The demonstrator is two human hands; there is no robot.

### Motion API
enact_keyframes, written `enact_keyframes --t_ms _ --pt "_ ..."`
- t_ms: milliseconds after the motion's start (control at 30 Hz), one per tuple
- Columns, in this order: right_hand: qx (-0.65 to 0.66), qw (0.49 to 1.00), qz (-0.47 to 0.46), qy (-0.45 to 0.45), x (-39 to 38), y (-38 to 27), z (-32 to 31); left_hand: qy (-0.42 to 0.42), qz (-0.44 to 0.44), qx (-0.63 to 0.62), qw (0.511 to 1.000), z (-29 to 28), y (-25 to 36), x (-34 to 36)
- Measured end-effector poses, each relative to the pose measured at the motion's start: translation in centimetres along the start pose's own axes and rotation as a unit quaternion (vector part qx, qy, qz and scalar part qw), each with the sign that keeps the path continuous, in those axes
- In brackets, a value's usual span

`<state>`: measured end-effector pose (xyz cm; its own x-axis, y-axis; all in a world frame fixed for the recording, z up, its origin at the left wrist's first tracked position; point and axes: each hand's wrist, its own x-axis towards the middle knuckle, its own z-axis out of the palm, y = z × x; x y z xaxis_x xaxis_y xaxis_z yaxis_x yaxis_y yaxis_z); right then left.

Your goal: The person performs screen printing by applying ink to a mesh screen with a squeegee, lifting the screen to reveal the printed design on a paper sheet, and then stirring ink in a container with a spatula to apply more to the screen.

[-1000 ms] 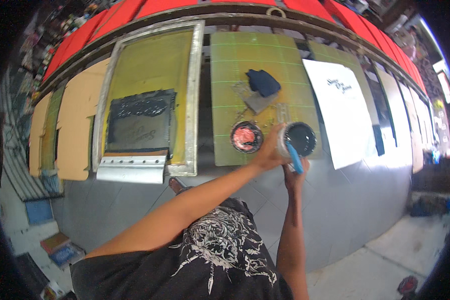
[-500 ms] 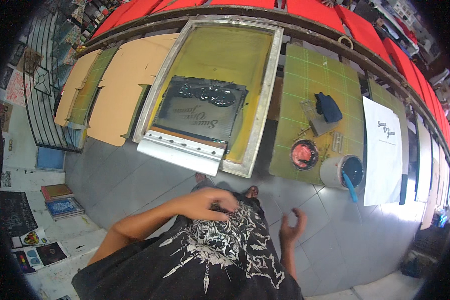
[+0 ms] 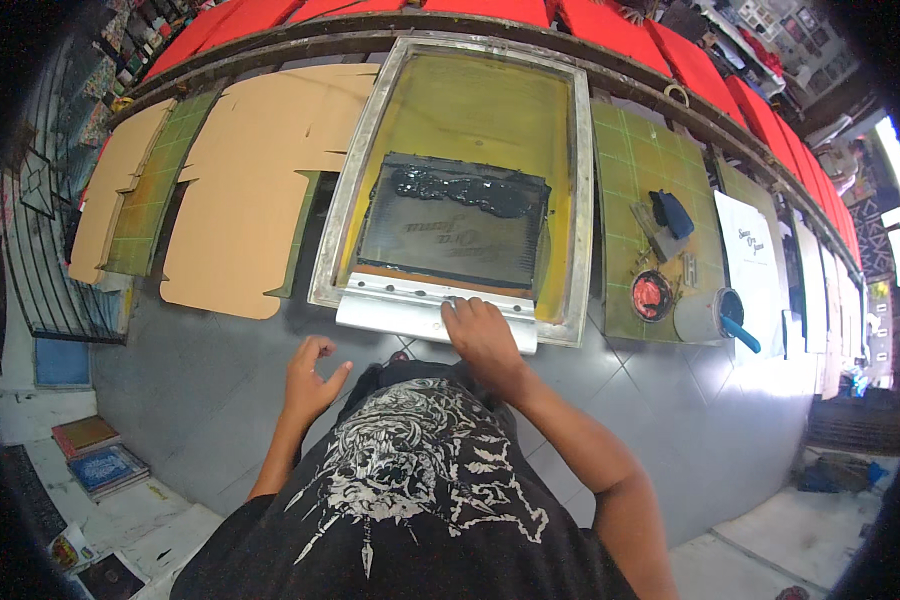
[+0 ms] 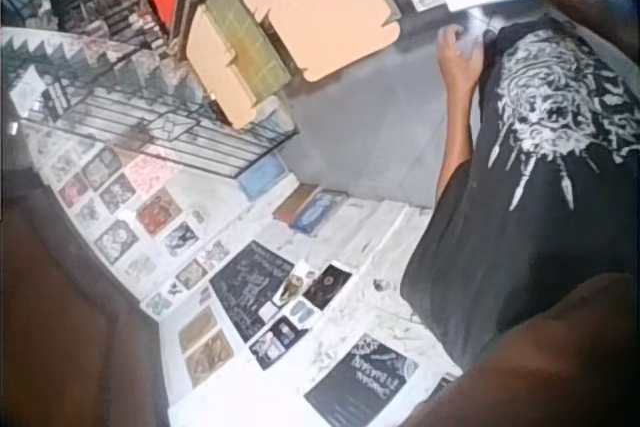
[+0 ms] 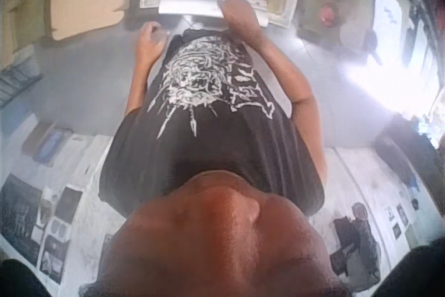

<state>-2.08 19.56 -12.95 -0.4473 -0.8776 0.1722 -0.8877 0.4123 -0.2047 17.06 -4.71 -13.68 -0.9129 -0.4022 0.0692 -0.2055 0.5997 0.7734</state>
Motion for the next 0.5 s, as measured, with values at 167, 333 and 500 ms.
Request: enact_keyframes --t_ms 167,333,500 --pt "-0.008 0.993 0.111 -0.030 3.3 0.0 -2.1 0.041 0.047 0.089 0.994 0.1 -3.0 1.2" --pt "-0.001 0.985 0.167 -0.041 5.9 1.6 -3.7 0.028 0.098 0.119 0.988 1.0 -4.7 3.2" --pt "-0.039 0.978 0.201 0.044 11.1 6.7 -7.7 0.018 0.109 0.125 0.986 1.2 -5.6 3.2"
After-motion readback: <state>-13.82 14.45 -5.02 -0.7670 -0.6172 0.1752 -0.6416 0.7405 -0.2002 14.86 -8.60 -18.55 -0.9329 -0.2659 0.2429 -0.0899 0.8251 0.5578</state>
